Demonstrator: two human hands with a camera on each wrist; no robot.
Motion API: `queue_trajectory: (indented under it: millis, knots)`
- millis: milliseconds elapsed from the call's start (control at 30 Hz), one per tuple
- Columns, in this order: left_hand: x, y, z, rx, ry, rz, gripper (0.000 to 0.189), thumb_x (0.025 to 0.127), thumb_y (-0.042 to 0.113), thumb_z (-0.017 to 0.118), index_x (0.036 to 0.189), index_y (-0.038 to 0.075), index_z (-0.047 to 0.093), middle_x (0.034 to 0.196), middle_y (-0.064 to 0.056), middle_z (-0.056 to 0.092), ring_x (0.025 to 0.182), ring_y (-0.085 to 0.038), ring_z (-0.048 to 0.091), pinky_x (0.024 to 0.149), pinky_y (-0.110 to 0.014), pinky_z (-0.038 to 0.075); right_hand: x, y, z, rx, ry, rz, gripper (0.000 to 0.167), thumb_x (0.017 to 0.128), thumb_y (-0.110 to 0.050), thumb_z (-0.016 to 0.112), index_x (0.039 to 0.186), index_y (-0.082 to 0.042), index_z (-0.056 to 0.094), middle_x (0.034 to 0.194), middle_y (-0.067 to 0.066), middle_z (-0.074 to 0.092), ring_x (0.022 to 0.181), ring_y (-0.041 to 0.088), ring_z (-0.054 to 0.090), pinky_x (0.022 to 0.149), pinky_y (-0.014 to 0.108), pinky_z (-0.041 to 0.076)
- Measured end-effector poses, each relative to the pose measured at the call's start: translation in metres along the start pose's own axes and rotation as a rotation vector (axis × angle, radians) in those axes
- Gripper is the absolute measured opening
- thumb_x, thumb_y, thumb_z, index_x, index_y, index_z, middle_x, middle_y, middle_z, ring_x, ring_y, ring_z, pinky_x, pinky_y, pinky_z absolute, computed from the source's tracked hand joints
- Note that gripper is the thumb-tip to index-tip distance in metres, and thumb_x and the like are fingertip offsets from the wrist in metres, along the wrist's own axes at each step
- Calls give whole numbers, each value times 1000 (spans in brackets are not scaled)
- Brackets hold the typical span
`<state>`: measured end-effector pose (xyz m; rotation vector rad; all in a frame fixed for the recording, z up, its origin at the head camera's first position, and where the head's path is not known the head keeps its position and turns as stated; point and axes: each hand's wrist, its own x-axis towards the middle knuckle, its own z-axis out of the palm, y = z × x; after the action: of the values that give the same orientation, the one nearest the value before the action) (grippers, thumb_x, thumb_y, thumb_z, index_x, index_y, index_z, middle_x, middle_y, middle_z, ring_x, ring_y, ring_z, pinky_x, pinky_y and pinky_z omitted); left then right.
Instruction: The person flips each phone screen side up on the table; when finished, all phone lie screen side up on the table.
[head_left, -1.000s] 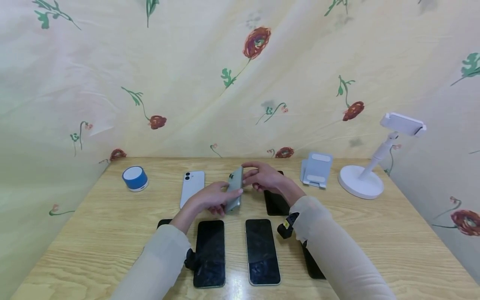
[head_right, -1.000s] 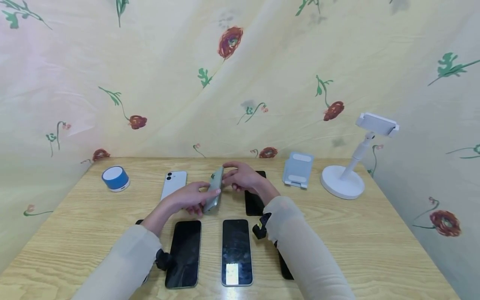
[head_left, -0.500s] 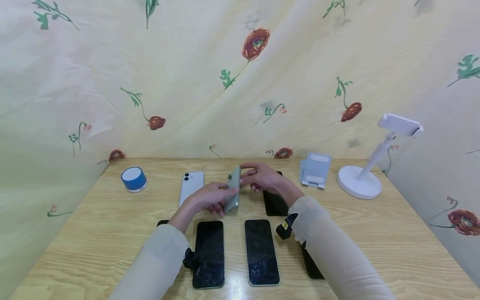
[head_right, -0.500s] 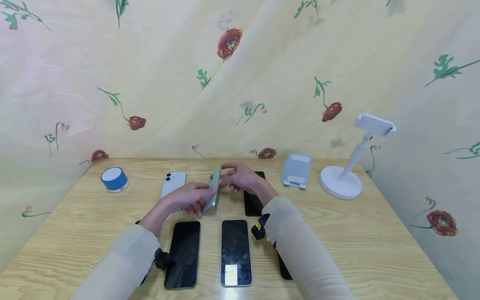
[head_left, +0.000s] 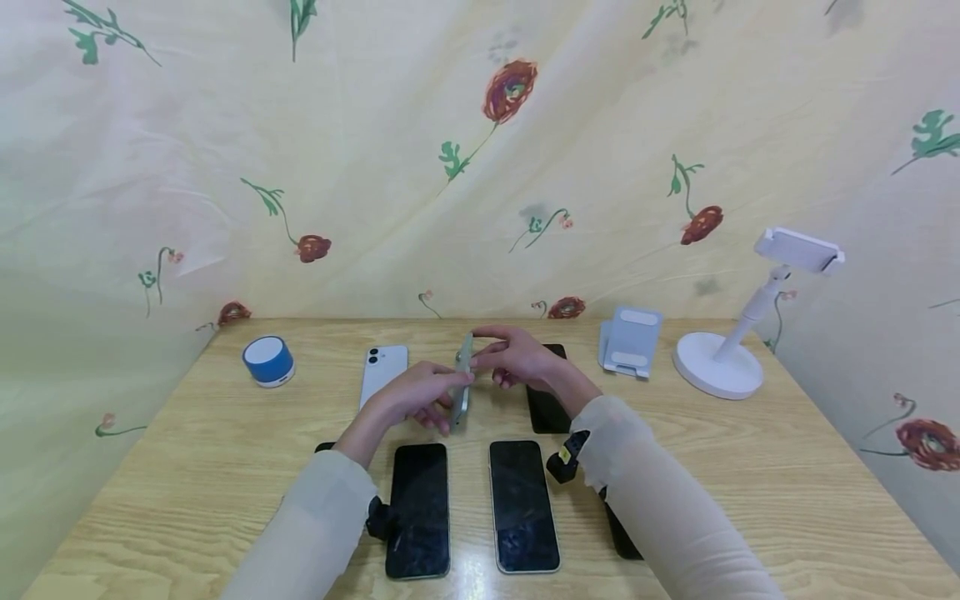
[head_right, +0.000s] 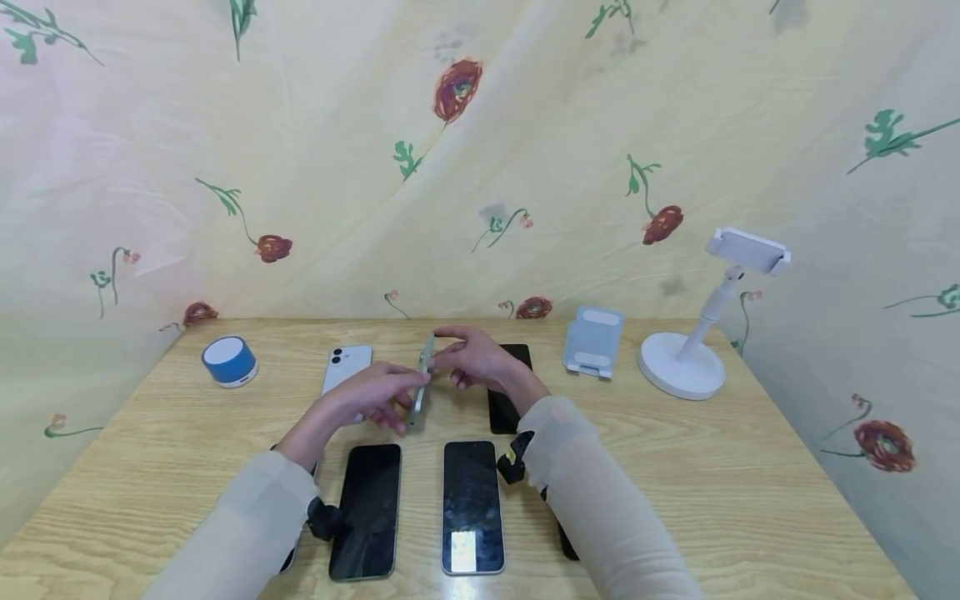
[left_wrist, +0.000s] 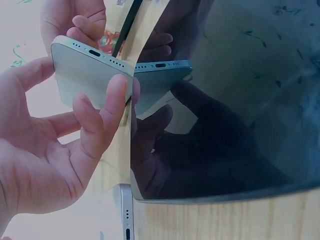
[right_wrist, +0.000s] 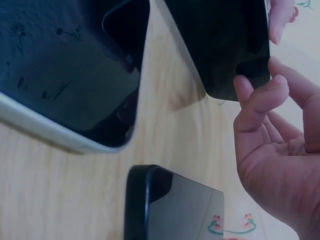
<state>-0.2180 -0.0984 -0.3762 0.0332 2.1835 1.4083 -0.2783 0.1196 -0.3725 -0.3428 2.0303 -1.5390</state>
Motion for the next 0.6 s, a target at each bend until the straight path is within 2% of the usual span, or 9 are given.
queue_trajectory:
  millis: [200,300,400,500,600]
  knots:
    - [-3,1,-2,-12,0,25,60,106,45,60,157,14,52,116,-17,68,68,-21,74,62,-28,57,0,3,3,-6,-19,45,67,104,-23,69,164,-19,39,124,17,71,62,13,60,59,25,54]
    - [-5,1,-4,-4,-3,53,64,107,43,58,164,19,40,120,-17,71,69,-22,75,64,-30,58,-1,5,5,-21,-59,57,66,106,-28,66,165,-19,37,129,19,68,64,14,64,62,26,56]
    - [-6,1,-6,7,2,79,69,108,42,58,168,22,31,130,-19,72,71,-23,77,65,-32,59,0,6,6,-24,-89,56,67,108,-29,64,166,-19,34,136,19,64,66,14,66,63,27,57]
    - [-6,2,-6,11,8,104,70,109,42,58,169,22,29,140,-21,67,72,-23,78,65,-33,61,1,7,7,-19,-103,61,68,108,-27,63,167,-20,31,140,22,61,65,14,67,64,26,58]
    - [-7,2,-6,11,10,117,69,109,41,58,169,22,29,143,-22,66,72,-23,78,64,-33,60,1,8,7,-20,-107,68,69,108,-24,63,168,-21,30,142,24,60,65,13,66,63,26,58]
